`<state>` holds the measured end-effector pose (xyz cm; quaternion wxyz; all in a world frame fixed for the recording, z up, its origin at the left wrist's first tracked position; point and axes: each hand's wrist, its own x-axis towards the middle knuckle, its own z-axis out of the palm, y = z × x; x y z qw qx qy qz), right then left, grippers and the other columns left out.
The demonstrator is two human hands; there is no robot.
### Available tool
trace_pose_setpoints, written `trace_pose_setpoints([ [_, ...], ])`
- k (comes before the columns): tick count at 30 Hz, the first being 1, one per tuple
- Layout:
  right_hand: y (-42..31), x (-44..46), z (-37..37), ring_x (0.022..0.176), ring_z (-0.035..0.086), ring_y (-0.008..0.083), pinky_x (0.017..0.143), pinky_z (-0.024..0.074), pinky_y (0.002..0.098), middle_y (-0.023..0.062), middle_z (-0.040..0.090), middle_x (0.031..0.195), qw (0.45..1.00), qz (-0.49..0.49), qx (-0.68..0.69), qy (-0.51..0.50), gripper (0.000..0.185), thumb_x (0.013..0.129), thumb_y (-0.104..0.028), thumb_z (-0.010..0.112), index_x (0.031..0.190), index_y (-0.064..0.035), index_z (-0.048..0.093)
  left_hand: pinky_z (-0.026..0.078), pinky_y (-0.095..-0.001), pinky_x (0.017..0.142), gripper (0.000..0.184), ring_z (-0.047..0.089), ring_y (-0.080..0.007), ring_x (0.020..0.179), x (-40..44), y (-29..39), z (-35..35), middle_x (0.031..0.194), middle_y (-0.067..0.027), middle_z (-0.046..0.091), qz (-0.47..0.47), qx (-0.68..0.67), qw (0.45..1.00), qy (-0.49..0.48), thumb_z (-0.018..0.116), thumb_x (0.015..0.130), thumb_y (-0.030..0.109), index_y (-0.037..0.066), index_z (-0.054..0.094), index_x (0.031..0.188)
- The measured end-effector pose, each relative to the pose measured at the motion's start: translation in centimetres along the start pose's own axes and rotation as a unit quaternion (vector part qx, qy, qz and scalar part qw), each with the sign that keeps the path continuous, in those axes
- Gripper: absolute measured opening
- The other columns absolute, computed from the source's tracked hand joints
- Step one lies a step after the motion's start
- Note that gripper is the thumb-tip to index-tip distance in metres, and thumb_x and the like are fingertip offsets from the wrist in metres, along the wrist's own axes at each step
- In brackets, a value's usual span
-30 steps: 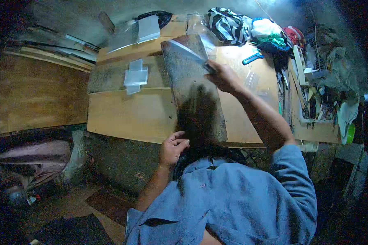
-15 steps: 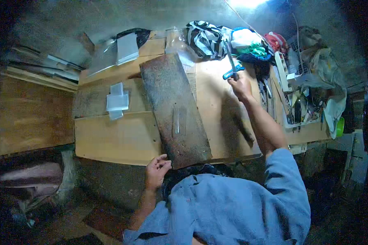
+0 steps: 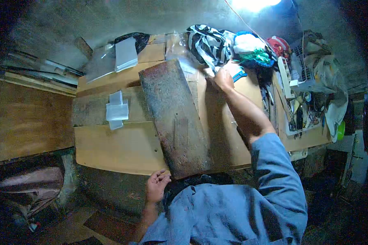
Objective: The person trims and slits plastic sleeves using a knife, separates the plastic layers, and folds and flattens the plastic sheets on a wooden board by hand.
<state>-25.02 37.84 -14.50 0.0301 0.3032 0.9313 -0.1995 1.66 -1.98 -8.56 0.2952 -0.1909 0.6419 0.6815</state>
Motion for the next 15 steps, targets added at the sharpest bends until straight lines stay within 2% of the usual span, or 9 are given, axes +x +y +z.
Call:
trace_pose_setpoints([
  [4, -0.5, 0.8, 0.6, 0.095, 0.062, 0.037, 0.081, 0.0507, 0.0438, 0.022, 0.063, 0.102, 1.0, 0.004, 0.014, 0.013, 0.042, 0.074, -0.034, 0.071, 0.095, 0.0013, 0.064, 0.051, -0.0267, 0.078, 0.039, 0.062, -0.0149, 0.085, -0.4, -0.1, 0.0, 0.098, -0.0139, 0.064, 0.011, -0.019, 1.0, 0.003, 0.063, 0.085, 0.005, -0.006, 0.047, 0.12],
  [6, -0.6, 1.5, 0.9, 0.095, 0.062, 0.0379, 0.081, 0.0497, 0.0445, 0.0258, 0.063, 0.097, 0.999, 0.022, 0.034, -0.029, 0.034, 0.078, -0.028, 0.063, 0.092, 0.0028, 0.065, 0.051, -0.0268, 0.078, 0.039, 0.062, -0.0149, 0.085, -0.5, -0.1, -0.1, 0.098, -0.0139, 0.064, 0.012, -0.007, 1.0, 0.006, 0.062, 0.086, 0.005, -0.005, 0.047, 0.119],
  [7, -0.7, 1.4, 1.1, 0.092, 0.063, 0.0383, 0.08, 0.0499, 0.0448, 0.0252, 0.064, 0.092, 0.999, 0.027, 0.044, 0.001, 0.026, 0.077, -0.02, 0.059, 0.086, 0.0028, 0.066, 0.052, -0.0268, 0.077, 0.038, 0.062, -0.015, 0.085, -0.5, -0.1, -0.1, 0.098, -0.0139, 0.064, 0.014, 0.006, 1.0, 0.007, 0.062, 0.086, 0.006, -0.004, 0.048, 0.119],
  [11, -0.1, 2.0, 1.9, 0.091, 0.063, 0.0377, 0.078, 0.0501, 0.044, 0.0243, 0.065, 0.091, 0.998, 0.027, 0.048, 0.012, 0.026, 0.075, -0.021, 0.06, 0.087, 0.0019, 0.066, 0.052, -0.027, 0.077, 0.037, 0.062, -0.0148, 0.085, -0.6, -0.1, -0.3, 0.098, -0.0134, 0.064, 0.034, -0.004, 0.999, 0.004, 0.062, 0.086, 0.006, -0.004, 0.048, 0.119],
  [15, 1.0, 1.1, 1.4, 0.078, 0.066, 0.0313, 0.069, 0.0504, 0.04, 0.0199, 0.066, 0.082, 0.998, 0.015, 0.055, -0.019, 0.023, 0.073, -0.019, 0.06, 0.086, -0.0003, 0.067, 0.052, -0.0272, 0.078, 0.036, 0.062, -0.0148, 0.085, -1.0, 0.7, -0.1, 0.098, -0.0136, 0.064, 0.009, 0.003, 1.0, 0.004, 0.062, 0.086, 0.006, -0.004, 0.049, 0.119],
])
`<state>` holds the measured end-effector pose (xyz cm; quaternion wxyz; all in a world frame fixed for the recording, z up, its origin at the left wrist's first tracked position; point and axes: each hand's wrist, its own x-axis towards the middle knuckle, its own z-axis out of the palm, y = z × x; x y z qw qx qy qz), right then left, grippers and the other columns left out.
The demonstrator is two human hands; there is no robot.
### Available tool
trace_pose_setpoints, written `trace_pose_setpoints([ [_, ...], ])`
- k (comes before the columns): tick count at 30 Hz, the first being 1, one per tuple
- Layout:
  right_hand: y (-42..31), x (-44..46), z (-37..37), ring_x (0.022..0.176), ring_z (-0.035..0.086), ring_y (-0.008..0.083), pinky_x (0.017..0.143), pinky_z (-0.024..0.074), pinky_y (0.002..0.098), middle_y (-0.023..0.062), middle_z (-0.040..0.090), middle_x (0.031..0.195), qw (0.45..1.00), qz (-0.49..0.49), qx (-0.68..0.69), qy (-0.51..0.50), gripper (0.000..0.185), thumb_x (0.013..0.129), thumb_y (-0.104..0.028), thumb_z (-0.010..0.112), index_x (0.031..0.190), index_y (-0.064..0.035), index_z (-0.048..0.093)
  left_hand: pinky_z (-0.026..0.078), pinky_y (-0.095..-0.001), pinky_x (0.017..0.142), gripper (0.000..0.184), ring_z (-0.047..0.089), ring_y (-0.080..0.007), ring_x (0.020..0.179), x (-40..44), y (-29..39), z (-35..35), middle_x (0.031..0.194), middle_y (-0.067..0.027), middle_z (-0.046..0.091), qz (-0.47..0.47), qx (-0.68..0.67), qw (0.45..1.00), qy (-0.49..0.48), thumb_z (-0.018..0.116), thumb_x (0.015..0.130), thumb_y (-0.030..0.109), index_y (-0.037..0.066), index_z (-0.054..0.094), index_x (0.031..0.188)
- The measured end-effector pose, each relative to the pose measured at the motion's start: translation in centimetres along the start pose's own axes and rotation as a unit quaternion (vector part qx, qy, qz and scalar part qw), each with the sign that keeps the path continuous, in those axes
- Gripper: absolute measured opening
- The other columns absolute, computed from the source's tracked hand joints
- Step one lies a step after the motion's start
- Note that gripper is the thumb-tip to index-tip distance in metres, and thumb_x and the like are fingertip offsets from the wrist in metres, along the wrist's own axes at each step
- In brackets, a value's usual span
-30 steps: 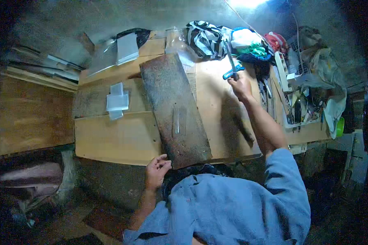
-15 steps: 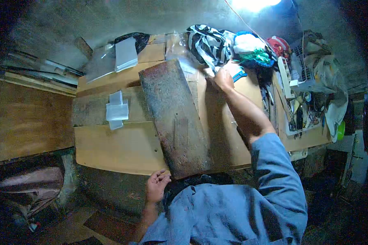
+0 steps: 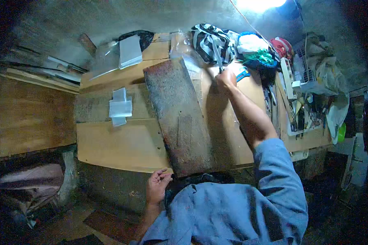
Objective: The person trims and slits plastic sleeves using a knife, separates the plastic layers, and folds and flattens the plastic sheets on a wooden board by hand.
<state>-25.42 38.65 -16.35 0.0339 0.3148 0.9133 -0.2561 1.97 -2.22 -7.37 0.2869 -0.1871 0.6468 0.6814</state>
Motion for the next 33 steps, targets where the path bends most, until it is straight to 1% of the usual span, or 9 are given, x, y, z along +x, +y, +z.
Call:
trace_pose_setpoints([
  [4, 1.5, -5.5, -2.7, 0.055, 0.055, 0.0123, 0.051, 0.0448, 0.0309, 0.0037, 0.058, 0.062, 0.985, -0.049, 0.16, -0.035, 0.024, 0.071, -0.023, 0.068, 0.084, -0.0038, 0.064, 0.051, -0.0269, 0.08, 0.037, 0.062, -0.0146, 0.086, 0.2, 0.8, 1.0, 0.099, -0.0132, 0.063, 0.011, -0.01, 1.0, -0.014, 0.062, 0.086, 0.007, -0.004, 0.049, 0.119],
  [6, 1.9, -10.4, -4.5, 0.054, 0.054, 0.0091, 0.048, 0.0426, 0.0264, 0.0029, 0.059, 0.063, 0.946, -0.038, 0.312, -0.082, 0.029, 0.072, -0.025, 0.072, 0.088, -0.0016, 0.065, 0.05, -0.0269, 0.081, 0.036, 0.061, -0.0147, 0.087, 0.3, 1.7, 1.8, 0.099, -0.0127, 0.063, 0.03, -0.004, 0.999, -0.033, 0.061, 0.087, 0.007, -0.004, 0.05, 0.119],
  [10, 2.0, -20.6, -9.5, 0.054, 0.051, 0.0062, 0.046, 0.041, 0.0242, 0.0023, 0.061, 0.07, 0.906, -0.051, 0.337, -0.253, 0.029, 0.074, -0.016, 0.074, 0.097, -0.0029, 0.064, 0.049, -0.0271, 0.084, 0.033, 0.06, -0.0143, 0.091, 0.7, 3.8, 4.4, 0.101, -0.0106, 0.063, 0.054, 0.008, 0.995, -0.083, 0.059, 0.089, 0.01, -0.002, 0.051, 0.119],
  [13, 3.8, -25.9, -10.0, 0.07, 0.059, 0.0113, 0.064, 0.0485, 0.0271, 0.0047, 0.065, 0.082, 0.883, -0.174, 0.318, -0.299, 0.031, 0.072, -0.008, 0.073, 0.101, -0.002, 0.063, 0.048, -0.0269, 0.085, 0.031, 0.059, -0.0135, 0.093, 0.4, 5.3, 6.6, 0.102, -0.0087, 0.062, 0.07, 0.007, 0.99, -0.125, 0.057, 0.091, 0.011, 0.0, 0.051, 0.12],
  [15, 4.1, -28.4, -10.8, 0.078, 0.062, 0.0168, 0.072, 0.0487, 0.0313, 0.0063, 0.066, 0.085, 0.855, -0.148, 0.32, -0.381, 0.032, 0.071, -0.003, 0.071, 0.102, -0.0018, 0.062, 0.048, -0.0264, 0.084, 0.027, 0.059, -0.0129, 0.093, 0.1, 6.1, 7.9, 0.101, -0.0068, 0.062, 0.077, 0.026, 0.987, -0.141, 0.058, 0.091, 0.01, 0.0, 0.053, 0.115],
  [17, 3.5, -30.2, -11.4, 0.078, 0.064, 0.0214, 0.07, 0.0486, 0.0344, 0.011, 0.066, 0.084, 0.863, -0.222, 0.309, -0.332, 0.03, 0.072, -0.004, 0.068, 0.101, -0.0037, 0.062, 0.048, -0.0259, 0.082, 0.021, 0.058, -0.0132, 0.093, 0.1, 6.1, 8.9, 0.098, -0.0053, 0.062, 0.103, 0.006, 0.98, -0.171, 0.06, 0.089, 0.009, 0.0, 0.055, 0.108],
  [19, 2.7, -31.3, -12.6, 0.078, 0.053, 0.0082, 0.071, 0.0466, 0.0262, 0.0021, 0.063, 0.082, 0.878, -0.207, 0.167, -0.398, 0.03, 0.073, -0.003, 0.071, 0.102, -0.001, 0.06, 0.048, -0.0237, 0.077, 0.019, 0.058, -0.0108, 0.089, -0.4, 6.5, 9.6, 0.094, -0.004, 0.062, 0.101, 0.003, 0.981, -0.166, 0.064, 0.087, 0.01, 0.001, 0.056, 0.102],
  [27, 3.9, -32.3, -11.9, 0.08, 0.061, 0.0171, 0.073, 0.0479, 0.0323, 0.0118, 0.064, 0.085, 0.833, -0.236, 0.323, -0.382, 0.032, 0.073, -0.01, 0.072, 0.102, -0.0028, 0.06, 0.049, -0.0227, 0.067, 0.016, 0.06, -0.0101, 0.076, -1.9, 6.7, 8.5, 0.085, -0.0066, 0.065, 0.106, -0.026, 0.988, -0.108, 0.069, 0.08, 0.002, 0.002, 0.06, 0.092],
  [33, 2.8, -33.5, -13.2, 0.087, 0.06, 0.0158, 0.081, 0.0485, 0.0294, 0.008, 0.063, 0.096, 0.706, -0.005, 0.575, -0.413, 0.037, 0.076, -0.01, 0.072, 0.108, 0.0014, 0.056, 0.049, -0.0304, 0.085, 0.014, 0.061, -0.0188, 0.094, -3.2, 7.6, 8.5, 0.098, -0.0136, 0.064, 0.227, -0.124, 0.954, -0.15, 0.063, 0.079, -0.007, 0.001, 0.06, 0.09],
])
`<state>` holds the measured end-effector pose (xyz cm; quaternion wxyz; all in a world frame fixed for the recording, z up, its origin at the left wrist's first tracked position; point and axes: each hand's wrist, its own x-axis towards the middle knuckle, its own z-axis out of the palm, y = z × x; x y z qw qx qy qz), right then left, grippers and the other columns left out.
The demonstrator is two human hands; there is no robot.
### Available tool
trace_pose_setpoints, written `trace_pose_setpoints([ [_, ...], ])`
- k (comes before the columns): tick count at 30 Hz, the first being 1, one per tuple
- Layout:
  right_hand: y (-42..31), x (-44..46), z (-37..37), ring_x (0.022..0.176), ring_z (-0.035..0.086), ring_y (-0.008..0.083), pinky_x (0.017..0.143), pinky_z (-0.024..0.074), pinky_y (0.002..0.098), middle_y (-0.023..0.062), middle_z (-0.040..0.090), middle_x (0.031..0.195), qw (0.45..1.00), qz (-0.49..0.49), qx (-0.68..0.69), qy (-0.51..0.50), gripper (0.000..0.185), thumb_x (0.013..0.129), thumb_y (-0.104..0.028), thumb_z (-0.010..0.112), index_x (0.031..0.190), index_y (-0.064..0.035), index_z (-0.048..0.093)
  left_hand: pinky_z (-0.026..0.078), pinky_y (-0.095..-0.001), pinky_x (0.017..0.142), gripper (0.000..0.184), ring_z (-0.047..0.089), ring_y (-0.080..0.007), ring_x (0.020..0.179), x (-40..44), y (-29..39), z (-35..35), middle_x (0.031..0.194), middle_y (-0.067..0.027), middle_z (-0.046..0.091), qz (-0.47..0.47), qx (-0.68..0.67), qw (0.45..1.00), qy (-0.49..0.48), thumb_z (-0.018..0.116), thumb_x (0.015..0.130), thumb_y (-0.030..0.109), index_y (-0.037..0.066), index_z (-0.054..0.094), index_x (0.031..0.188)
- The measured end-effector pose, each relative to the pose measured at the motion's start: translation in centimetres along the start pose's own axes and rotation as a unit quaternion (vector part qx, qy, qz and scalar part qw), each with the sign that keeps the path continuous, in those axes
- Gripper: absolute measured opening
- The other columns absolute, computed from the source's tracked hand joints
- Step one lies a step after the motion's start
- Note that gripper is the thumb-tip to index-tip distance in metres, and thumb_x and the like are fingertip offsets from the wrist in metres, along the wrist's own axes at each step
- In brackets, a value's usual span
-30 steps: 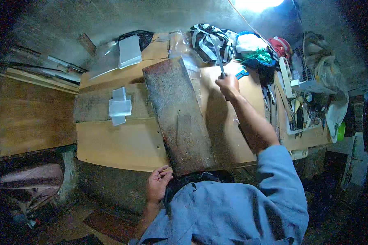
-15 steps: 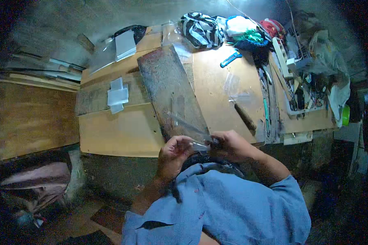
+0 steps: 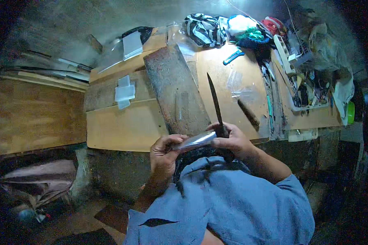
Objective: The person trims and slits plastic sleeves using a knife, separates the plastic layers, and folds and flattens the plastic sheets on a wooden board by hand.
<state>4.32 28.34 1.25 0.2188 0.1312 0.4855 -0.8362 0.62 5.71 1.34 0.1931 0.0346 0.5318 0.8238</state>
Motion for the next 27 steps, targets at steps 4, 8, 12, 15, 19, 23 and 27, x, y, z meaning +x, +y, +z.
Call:
trace_pose_setpoints([
  [4, 0.7, -0.1, 1.2, 0.088, 0.061, 0.0169, 0.082, 0.0494, 0.0311, 0.0089, 0.063, 0.098, 0.998, -0.011, 0.058, -0.01, 0.036, 0.078, -0.011, 0.07, 0.109, 0.001, 0.056, 0.047, -0.0336, 0.091, 0.016, 0.058, -0.0214, 0.103, -0.4, 0.0, -0.2, 0.105, -0.0155, 0.062, -0.01, 0.019, 1.0, 0.002, 0.062, 0.078, -0.01, 0.001, 0.061, 0.088],
  [8, 0.4, -0.3, 1.7, 0.085, 0.062, 0.0177, 0.08, 0.0506, 0.0317, 0.0093, 0.063, 0.095, 0.994, -0.027, 0.104, -0.019, 0.029, 0.083, -0.013, 0.065, 0.107, 0.0004, 0.056, 0.043, -0.0355, 0.096, 0.016, 0.056, -0.0231, 0.109, -1.1, 0.3, -0.2, 0.112, -0.0163, 0.06, 0.009, 0.039, 0.999, -0.026, 0.061, 0.077, -0.012, 0.002, 0.062, 0.084],
  [12, 1.9, 0.3, 0.8, 0.077, 0.063, 0.0166, 0.071, 0.0522, 0.0297, 0.0082, 0.063, 0.089, 0.987, 0.002, 0.162, -0.001, 0.022, 0.087, -0.015, 0.06, 0.104, -0.001, 0.055, 0.04, -0.0387, 0.1, 0.015, 0.052, -0.0268, 0.116, -1.5, 0.0, -1.0, 0.117, -0.0173, 0.058, 0.025, 0.027, 0.996, -0.077, 0.061, 0.077, -0.012, 0.003, 0.063, 0.08],
  [15, 1.3, 0.1, 1.5, 0.074, 0.061, 0.015, 0.066, 0.0493, 0.0283, 0.007, 0.062, 0.086, 0.994, 0.027, 0.099, 0.037, 0.029, 0.085, -0.025, 0.063, 0.1, -0.0015, 0.056, 0.036, -0.0421, 0.104, 0.018, 0.048, -0.0295, 0.121, -1.9, 1.0, -1.0, 0.119, -0.0175, 0.058, -0.009, 0.029, 0.992, -0.122, 0.061, 0.075, -0.013, 0.004, 0.064, 0.079],
  [19, 1.1, 0.1, 1.9, 0.066, 0.059, 0.0133, 0.063, 0.0489, 0.027, 0.0062, 0.062, 0.082, 0.99, 0.061, 0.119, 0.042, 0.025, 0.083, -0.02, 0.064, 0.098, -0.0013, 0.057, 0.034, -0.0432, 0.106, 0.019, 0.045, -0.0301, 0.124, -1.5, 0.4, -1.5, 0.118, -0.017, 0.058, 0.041, 0.021, 0.983, -0.18, 0.062, 0.073, -0.013, 0.005, 0.066, 0.079],
  [23, 1.3, 0.2, 1.6, 0.07, 0.06, 0.0123, 0.062, 0.0496, 0.0245, 0.0054, 0.063, 0.083, 0.998, 0.035, 0.05, 0.001, 0.017, 0.083, -0.009, 0.065, 0.096, -0.0026, 0.057, 0.033, -0.043, 0.106, 0.022, 0.044, -0.0293, 0.125, -1.5, 0.6, -1.6, 0.118, -0.0166, 0.058, 0.042, 0.077, 0.978, -0.187, 0.061, 0.075, -0.013, 0.006, 0.066, 0.083],
  [27, 2.1, 0.3, 1.1, 0.069, 0.06, 0.012, 0.061, 0.0488, 0.0249, 0.0045, 0.062, 0.079, 0.999, -0.043, 0.029, -0.001, 0.017, 0.08, -0.006, 0.068, 0.092, -0.0029, 0.057, 0.039, -0.0388, 0.101, 0.025, 0.049, -0.0267, 0.12, -2.2, 0.6, 0.0, 0.117, -0.0157, 0.059, -0.061, 0.008, 0.998, -0.004, 0.058, 0.083, -0.004, 0.006, 0.061, 0.106],
])
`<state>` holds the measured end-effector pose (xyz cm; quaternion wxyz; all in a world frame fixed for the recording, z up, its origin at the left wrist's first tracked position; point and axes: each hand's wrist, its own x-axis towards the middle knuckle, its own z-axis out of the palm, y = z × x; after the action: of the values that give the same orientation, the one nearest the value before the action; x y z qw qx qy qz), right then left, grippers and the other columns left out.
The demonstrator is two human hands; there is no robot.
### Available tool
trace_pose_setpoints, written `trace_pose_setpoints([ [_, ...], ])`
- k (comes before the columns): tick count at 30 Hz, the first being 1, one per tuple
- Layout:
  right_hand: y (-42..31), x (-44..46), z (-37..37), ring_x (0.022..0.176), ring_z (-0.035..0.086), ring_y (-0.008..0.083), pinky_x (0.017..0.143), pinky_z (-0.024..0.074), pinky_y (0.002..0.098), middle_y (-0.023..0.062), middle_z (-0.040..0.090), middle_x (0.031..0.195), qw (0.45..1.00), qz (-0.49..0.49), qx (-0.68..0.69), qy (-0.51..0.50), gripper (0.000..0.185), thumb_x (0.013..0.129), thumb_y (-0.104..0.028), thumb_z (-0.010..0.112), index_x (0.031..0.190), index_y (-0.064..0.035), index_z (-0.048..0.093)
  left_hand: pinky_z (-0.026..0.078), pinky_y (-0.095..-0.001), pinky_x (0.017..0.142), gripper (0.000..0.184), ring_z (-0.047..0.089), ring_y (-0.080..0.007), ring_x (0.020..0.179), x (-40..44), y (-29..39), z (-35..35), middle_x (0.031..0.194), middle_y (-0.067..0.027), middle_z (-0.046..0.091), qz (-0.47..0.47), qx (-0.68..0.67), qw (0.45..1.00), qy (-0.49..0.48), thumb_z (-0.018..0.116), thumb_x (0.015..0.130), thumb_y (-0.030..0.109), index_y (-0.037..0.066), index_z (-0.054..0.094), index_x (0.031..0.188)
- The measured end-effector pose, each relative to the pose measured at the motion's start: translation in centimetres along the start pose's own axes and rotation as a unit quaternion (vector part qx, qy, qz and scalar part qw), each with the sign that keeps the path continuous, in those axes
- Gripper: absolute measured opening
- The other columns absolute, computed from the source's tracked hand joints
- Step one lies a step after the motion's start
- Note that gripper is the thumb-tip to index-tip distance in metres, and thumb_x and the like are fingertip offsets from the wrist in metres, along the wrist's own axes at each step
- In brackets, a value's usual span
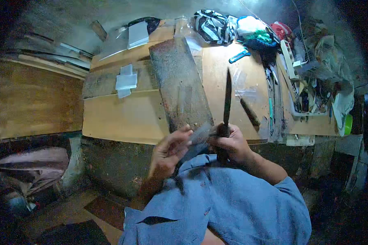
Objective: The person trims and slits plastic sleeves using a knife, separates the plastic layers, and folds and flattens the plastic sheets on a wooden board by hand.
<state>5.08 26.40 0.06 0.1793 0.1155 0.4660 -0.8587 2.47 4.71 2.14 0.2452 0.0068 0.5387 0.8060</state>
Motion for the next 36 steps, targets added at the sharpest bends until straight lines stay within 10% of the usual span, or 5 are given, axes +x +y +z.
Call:
trace_pose_setpoints([
  [6, 1.5, 0.2, 0.1, 0.068, 0.06, 0.011, 0.06, 0.0492, 0.0256, 0.0031, 0.062, 0.077, 0.992, -0.071, -0.042, 0.097, 0.014, 0.081, -0.006, 0.068, 0.09, -0.0038, 0.057, 0.049, -0.0301, 0.084, 0.026, 0.061, -0.0203, 0.096, 0.5, -1.3, -1.1, 0.106, -0.0136, 0.063, -0.154, -0.192, 0.969, 0.015, 0.05, 0.095, 0.021, -0.001, 0.057, 0.108],
  [10, 1.2, 0.1, 0.2, 0.069, 0.06, 0.0107, 0.061, 0.0494, 0.0257, 0.0028, 0.062, 0.078, 0.993, -0.026, -0.067, 0.091, 0.012, 0.081, -0.006, 0.066, 0.09, -0.0037, 0.058, 0.052, -0.0285, 0.066, 0.024, 0.063, -0.0148, 0.071, 0.6, -1.5, -0.1, 0.079, -0.0093, 0.066, -0.153, -0.045, 0.983, 0.091, 0.054, 0.093, 0.022, 0.0, 0.063, 0.091],
  [34, 0.2, 1.0, 0.1, 0.078, 0.061, 0.0128, 0.07, 0.0499, 0.026, 0.0051, 0.063, 0.084, 0.996, -0.034, -0.061, 0.058, 0.017, 0.078, 0.003, 0.063, 0.094, -0.0003, 0.058, 0.05, -0.0244, 0.058, 0.01, 0.061, -0.0109, 0.062, 1.5, -1.6, -1.1, 0.073, -0.0067, 0.065, -0.139, 0.104, 0.984, 0.037, 0.062, 0.087, 0.01, 0.0, 0.064, 0.087],
  [36, 0.3, 0.9, 0.0, 0.092, 0.06, 0.0148, 0.085, 0.0474, 0.0289, 0.0069, 0.062, 0.098, 0.999, -0.032, -0.02, 0.026, 0.036, 0.068, 0.013, 0.052, 0.101, 0.0012, 0.058, 0.051, -0.0245, 0.057, 0.01, 0.061, -0.0111, 0.062, 1.5, -2.0, -1.3, 0.073, -0.0068, 0.065, -0.137, 0.116, 0.983, 0.042, 0.062, 0.087, 0.01, 0.0, 0.064, 0.087],
])
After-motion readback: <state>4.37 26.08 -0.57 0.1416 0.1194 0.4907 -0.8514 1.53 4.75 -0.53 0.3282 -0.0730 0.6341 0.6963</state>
